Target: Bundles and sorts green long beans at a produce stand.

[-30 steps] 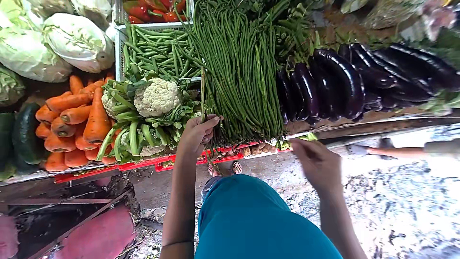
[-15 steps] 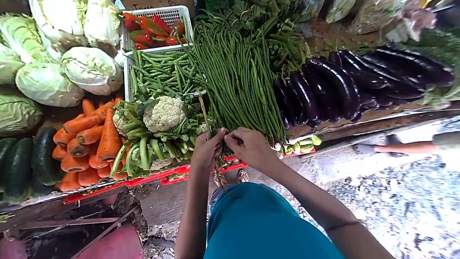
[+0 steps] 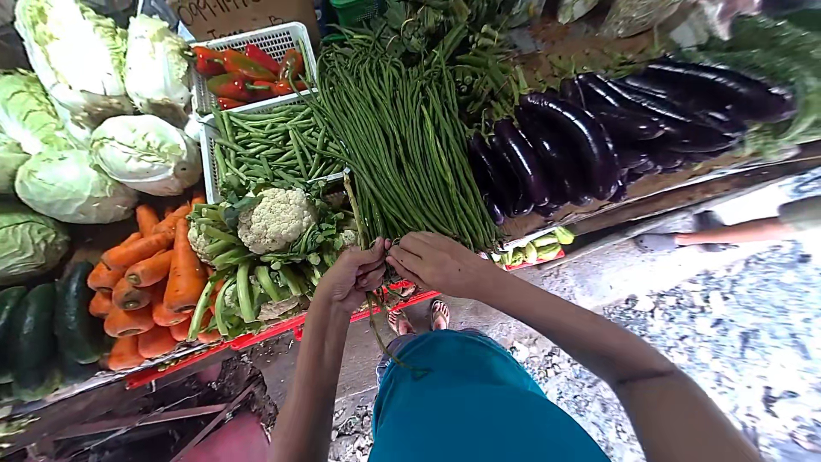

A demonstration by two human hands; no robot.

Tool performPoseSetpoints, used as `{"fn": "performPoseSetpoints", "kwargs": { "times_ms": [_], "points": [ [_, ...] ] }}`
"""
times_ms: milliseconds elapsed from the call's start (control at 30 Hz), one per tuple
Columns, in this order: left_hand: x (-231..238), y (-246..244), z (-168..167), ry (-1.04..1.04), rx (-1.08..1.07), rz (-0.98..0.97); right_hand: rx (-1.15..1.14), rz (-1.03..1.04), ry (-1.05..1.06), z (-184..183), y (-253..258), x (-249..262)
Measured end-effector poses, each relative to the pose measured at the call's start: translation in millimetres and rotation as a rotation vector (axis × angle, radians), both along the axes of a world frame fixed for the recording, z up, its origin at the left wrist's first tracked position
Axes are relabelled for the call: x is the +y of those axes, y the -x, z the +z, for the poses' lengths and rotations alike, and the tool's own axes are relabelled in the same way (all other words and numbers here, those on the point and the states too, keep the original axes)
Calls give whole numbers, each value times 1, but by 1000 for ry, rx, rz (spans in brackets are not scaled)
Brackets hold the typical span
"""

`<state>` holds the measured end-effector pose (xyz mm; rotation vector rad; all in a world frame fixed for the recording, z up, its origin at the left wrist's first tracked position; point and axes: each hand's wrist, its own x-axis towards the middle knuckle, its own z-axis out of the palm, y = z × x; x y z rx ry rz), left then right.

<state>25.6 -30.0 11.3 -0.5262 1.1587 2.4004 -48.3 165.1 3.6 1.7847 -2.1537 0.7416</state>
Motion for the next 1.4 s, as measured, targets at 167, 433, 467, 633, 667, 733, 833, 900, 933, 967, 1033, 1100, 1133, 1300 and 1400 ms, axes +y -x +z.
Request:
{"fn": "performPoseSetpoints", "kwargs": {
  "times_ms": [167,433,467,633,667,733,833,900,933,967,1033,1100,1133,1300,1400],
  "points": [
    [-8,6,15,126,8,-124,81,135,-24,14,15,1],
    [7,6,25,-52,194,52,-1416,-185,229,40,-9,-8],
    [11,7,29,-17,196,84,-1516,-198,267,40,-12,-8],
    [25,16,73,561,216,255,-1353,-65,206,38,-23,33],
    [24,17,87,653,244,273,-1332,-49,190,35,-25,43],
    [21,24,120,772,304,313,-1305,-62,239,25,-29,62],
    [12,35,175,874,398,316,-1388,-163,338,21,-31,86],
    [15,40,207,933,456,332,-1442,-210,401,19,-29,101],
    [18,42,218,949,494,343,-1460,-222,425,16,-27,108],
    [21,43,226,963,533,342,-1474,-227,444,14,-26,114],
    [29,45,232,947,589,331,-1496,-238,475,9,-24,125],
    [46,45,221,908,576,314,-1516,-246,499,5,-25,133],
    [54,45,207,883,546,293,-1524,-252,510,3,-26,136],
    [89,39,93,658,195,104,-1544,-297,538,-1,-28,143],
    [96,29,51,562,21,79,-1452,-345,497,7,-26,140]
  ]
}}
